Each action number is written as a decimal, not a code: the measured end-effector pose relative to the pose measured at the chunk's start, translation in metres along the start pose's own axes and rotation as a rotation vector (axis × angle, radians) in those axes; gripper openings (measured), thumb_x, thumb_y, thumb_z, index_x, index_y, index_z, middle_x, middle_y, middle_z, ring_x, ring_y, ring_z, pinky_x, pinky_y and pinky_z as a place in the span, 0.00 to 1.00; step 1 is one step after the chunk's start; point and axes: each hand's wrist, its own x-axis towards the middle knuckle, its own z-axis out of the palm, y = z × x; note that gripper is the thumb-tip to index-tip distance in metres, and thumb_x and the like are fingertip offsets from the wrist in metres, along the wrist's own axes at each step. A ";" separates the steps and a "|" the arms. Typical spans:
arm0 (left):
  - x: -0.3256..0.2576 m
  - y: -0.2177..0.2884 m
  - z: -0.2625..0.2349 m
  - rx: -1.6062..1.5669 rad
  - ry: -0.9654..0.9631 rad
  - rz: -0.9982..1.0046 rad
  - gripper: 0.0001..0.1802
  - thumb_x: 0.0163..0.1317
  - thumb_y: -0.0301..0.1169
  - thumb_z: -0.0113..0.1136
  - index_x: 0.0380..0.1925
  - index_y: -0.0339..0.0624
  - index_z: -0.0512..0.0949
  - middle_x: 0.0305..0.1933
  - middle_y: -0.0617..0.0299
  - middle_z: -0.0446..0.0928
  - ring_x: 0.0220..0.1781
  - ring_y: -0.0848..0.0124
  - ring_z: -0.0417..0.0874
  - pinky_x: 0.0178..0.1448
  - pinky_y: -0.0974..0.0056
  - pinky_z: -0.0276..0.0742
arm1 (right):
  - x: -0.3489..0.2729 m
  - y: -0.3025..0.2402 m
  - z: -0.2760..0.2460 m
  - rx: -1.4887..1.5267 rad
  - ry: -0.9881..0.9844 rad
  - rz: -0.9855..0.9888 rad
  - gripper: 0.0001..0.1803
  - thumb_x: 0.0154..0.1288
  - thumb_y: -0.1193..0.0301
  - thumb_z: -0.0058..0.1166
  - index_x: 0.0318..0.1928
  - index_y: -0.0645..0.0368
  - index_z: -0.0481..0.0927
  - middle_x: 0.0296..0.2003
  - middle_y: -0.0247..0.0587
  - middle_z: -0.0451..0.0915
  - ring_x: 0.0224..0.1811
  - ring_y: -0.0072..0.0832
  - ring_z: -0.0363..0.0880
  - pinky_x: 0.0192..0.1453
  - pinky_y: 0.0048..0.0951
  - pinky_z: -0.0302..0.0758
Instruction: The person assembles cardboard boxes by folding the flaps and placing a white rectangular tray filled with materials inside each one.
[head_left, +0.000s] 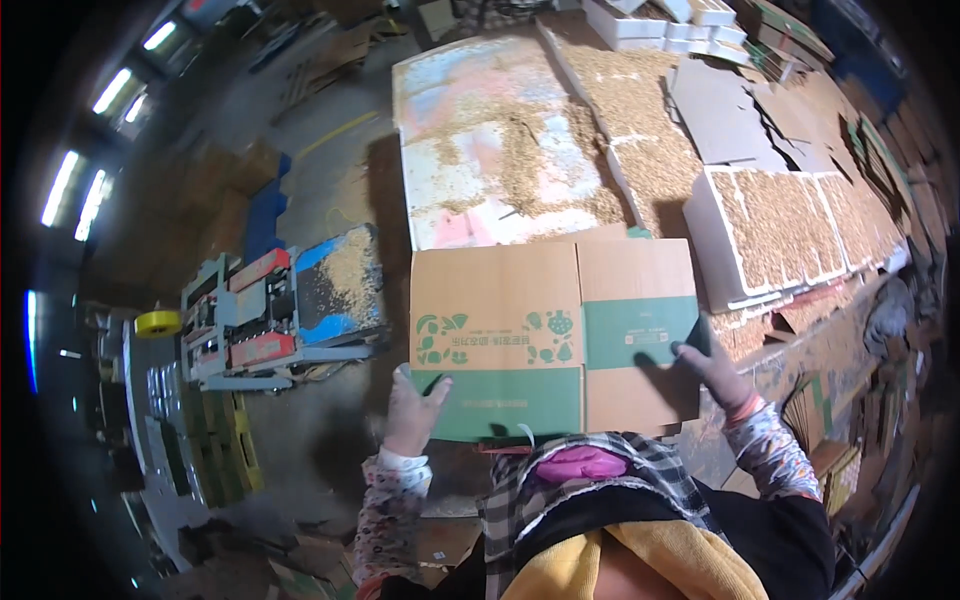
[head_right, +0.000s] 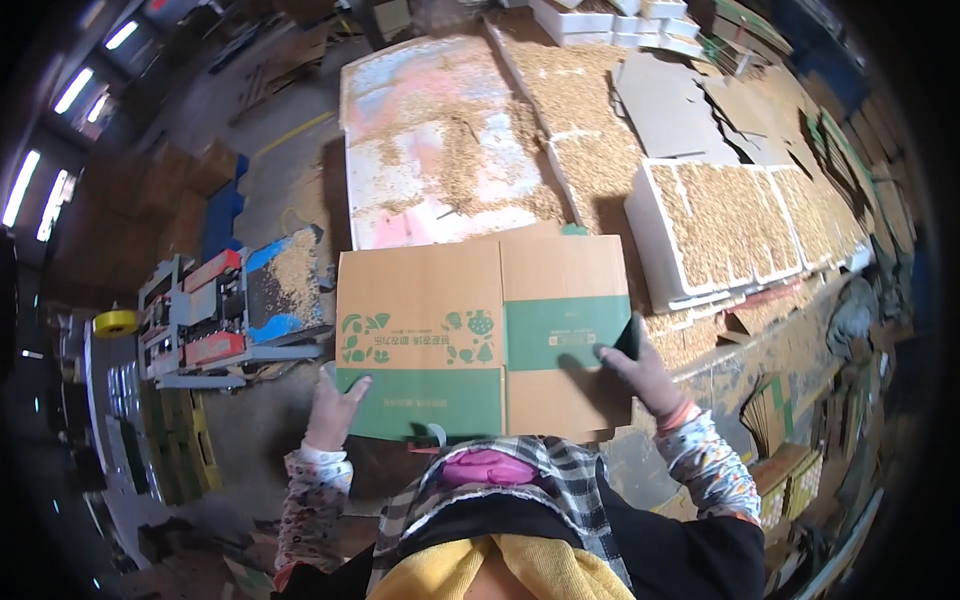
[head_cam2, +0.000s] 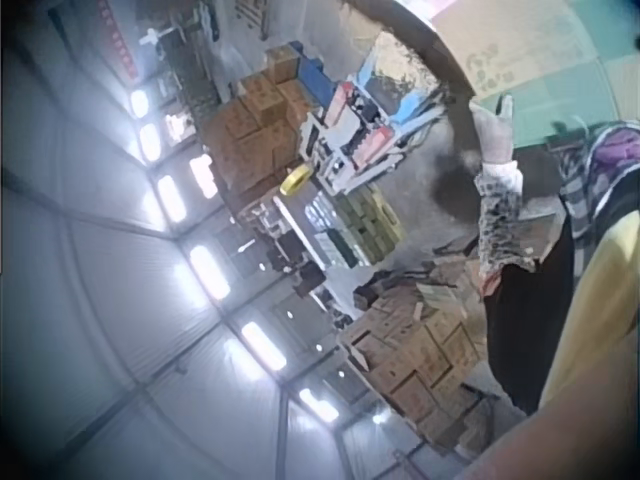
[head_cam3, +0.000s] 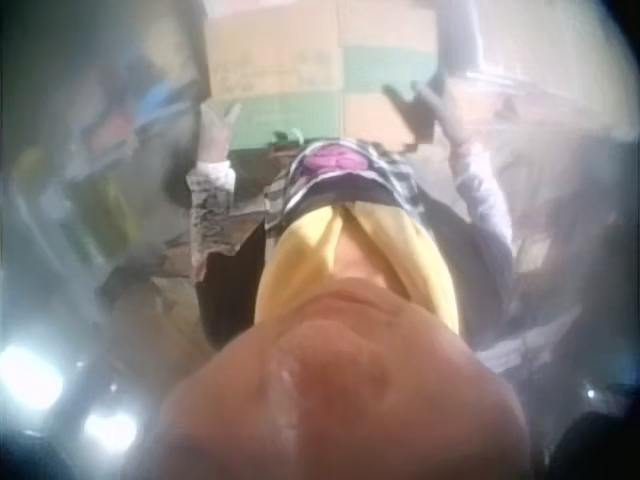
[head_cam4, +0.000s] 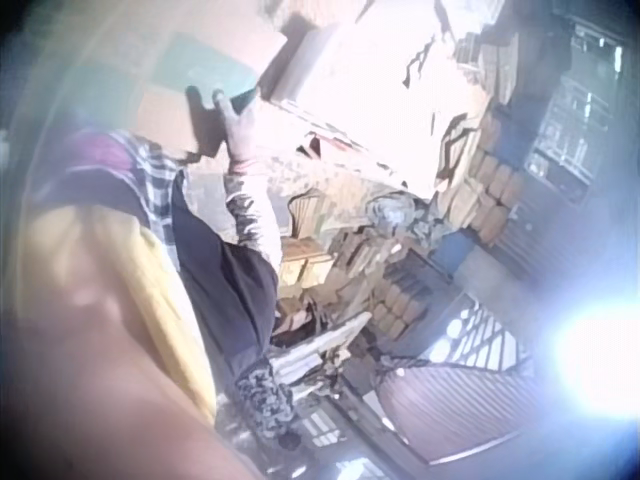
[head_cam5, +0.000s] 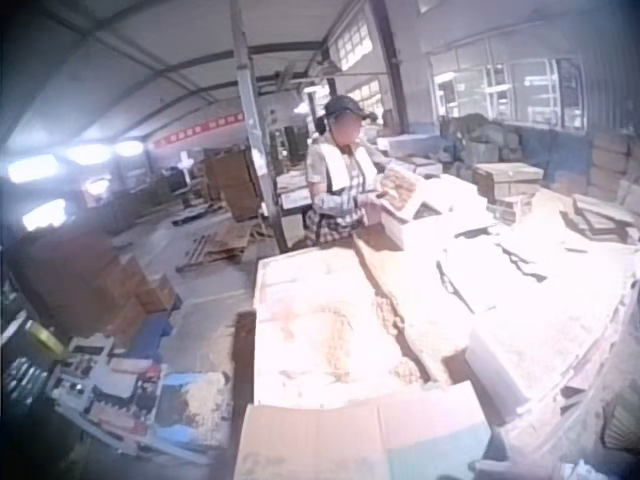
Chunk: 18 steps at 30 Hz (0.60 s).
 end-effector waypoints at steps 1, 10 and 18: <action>-0.004 0.005 -0.016 -0.133 -0.002 -0.049 0.28 0.58 0.37 0.60 0.50 0.25 0.67 0.45 0.39 0.75 0.46 0.52 0.78 0.50 0.57 0.74 | -0.001 -0.027 0.007 -0.173 -0.006 -0.042 0.49 0.54 0.64 0.64 0.67 0.70 0.47 0.58 0.55 0.64 0.62 0.37 0.62 0.66 0.36 0.61; 0.091 0.023 -0.073 -1.693 -0.544 0.204 0.19 0.67 0.38 0.47 0.49 0.35 0.73 0.39 0.54 0.78 0.39 0.65 0.80 0.45 0.63 0.75 | 0.046 -0.110 -0.004 -1.318 -0.130 -0.807 0.29 0.53 0.72 0.59 0.58 0.53 0.71 0.43 0.49 0.78 0.44 0.41 0.79 0.50 0.36 0.75; 0.108 -0.002 0.076 0.363 0.343 0.471 0.35 0.58 0.60 0.48 0.54 0.45 0.70 0.54 0.46 0.69 0.58 0.49 0.67 0.68 0.35 0.45 | 0.250 -0.179 0.184 -0.420 -0.164 -0.288 0.19 0.58 0.68 0.60 0.44 0.72 0.77 0.34 0.45 0.82 0.33 0.27 0.82 0.34 0.28 0.79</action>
